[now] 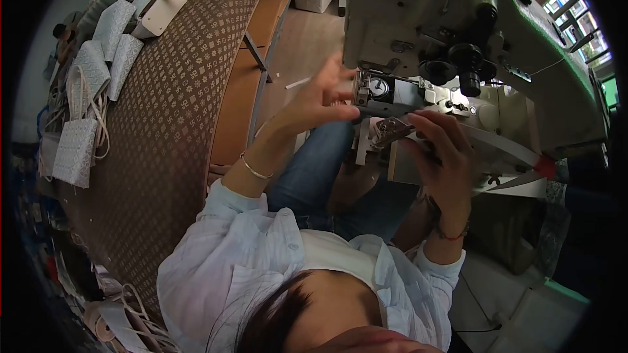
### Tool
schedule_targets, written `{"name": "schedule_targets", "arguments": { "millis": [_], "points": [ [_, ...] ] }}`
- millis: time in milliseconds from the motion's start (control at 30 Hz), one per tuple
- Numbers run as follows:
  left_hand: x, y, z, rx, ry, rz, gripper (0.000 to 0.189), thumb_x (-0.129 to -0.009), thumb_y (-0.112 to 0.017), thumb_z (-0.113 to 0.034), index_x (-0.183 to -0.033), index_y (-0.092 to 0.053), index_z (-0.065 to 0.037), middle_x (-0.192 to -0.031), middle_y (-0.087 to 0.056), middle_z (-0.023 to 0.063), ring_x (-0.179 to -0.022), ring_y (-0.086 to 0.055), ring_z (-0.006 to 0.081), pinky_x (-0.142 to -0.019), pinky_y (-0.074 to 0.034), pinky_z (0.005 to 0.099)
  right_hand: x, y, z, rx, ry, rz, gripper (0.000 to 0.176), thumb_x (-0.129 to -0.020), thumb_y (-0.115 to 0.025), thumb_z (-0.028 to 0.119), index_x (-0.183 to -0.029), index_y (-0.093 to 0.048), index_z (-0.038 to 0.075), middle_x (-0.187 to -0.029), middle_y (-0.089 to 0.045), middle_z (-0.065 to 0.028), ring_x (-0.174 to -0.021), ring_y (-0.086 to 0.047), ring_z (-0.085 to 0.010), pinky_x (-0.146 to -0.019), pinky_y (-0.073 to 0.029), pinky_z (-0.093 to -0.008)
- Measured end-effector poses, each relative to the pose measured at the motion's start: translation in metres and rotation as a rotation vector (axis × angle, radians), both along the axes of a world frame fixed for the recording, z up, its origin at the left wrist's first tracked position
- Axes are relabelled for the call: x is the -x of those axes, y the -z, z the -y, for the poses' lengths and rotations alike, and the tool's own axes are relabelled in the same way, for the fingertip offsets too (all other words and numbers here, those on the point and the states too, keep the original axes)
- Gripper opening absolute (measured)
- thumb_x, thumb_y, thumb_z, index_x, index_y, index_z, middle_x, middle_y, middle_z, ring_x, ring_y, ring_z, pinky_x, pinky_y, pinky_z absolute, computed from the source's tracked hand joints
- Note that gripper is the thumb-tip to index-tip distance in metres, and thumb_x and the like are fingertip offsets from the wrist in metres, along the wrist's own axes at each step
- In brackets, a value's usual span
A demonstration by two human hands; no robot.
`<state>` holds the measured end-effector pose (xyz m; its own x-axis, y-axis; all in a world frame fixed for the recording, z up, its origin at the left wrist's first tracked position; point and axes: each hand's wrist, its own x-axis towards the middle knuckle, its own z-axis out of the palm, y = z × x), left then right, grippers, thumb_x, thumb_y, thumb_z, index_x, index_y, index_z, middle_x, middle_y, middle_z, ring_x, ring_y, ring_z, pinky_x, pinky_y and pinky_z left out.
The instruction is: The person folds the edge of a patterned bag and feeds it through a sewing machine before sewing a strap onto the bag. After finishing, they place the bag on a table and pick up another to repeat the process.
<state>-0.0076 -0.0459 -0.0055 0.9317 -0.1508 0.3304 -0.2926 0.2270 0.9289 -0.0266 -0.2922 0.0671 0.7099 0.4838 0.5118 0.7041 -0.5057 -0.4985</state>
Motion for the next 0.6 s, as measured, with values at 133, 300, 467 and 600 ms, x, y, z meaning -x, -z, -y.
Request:
{"name": "schedule_targets", "arguments": {
  "millis": [133,300,467,600],
  "points": [
    [0.007,0.007,0.007,-0.154,0.234,-0.328,0.053,-0.087,-0.065,-0.022,-0.130,-0.042,-0.001,-0.115,-0.059,0.0095,-0.100,-0.059,0.0162,-0.084,-0.047,0.0257,-0.006,0.013,-0.020,-0.071,0.079,0.057,0.038,-0.067,-0.075,0.004,-0.103,-0.063,0.010,-0.098,-0.060,-0.0051,-0.083,-0.063,-0.0245,-0.067,-0.053,-0.0319],
    [0.014,0.028,-0.038,-0.291,0.325,-0.362,0.035,-0.096,-0.049,-0.034,-0.105,-0.062,-0.002,-0.099,-0.061,0.0021,-0.084,-0.054,0.0080,-0.068,-0.041,0.0206,-0.022,0.025,-0.044,-0.137,0.261,0.167,0.030,-0.072,-0.075,0.010,-0.100,-0.063,0.012,-0.095,-0.059,-0.0046,-0.081,-0.062,-0.0236,-0.067,-0.052,-0.0318],
    [0.011,0.001,-0.021,0.459,0.232,-0.313,0.050,-0.098,-0.036,-0.048,-0.095,-0.065,-0.006,-0.088,-0.060,0.0039,-0.077,-0.053,0.0109,-0.068,-0.043,0.0269,-0.010,0.020,-0.046,-0.145,0.235,0.309,0.022,-0.077,-0.071,0.007,-0.098,-0.064,0.008,-0.093,-0.060,-0.0094,-0.081,-0.061,-0.0250,-0.069,-0.051,-0.0334],
    [-0.024,0.019,-0.004,0.727,0.315,-0.389,0.052,-0.098,-0.035,-0.047,-0.070,-0.053,-0.008,-0.074,-0.054,0.0054,-0.070,-0.051,0.0188,-0.067,-0.042,0.0298,0.014,0.038,-0.039,-0.151,0.076,0.277,0.010,-0.081,-0.066,0.001,-0.090,-0.063,0.004,-0.091,-0.059,-0.0127,-0.079,-0.058,-0.0263,-0.066,-0.048,-0.0342]
  ]
}}
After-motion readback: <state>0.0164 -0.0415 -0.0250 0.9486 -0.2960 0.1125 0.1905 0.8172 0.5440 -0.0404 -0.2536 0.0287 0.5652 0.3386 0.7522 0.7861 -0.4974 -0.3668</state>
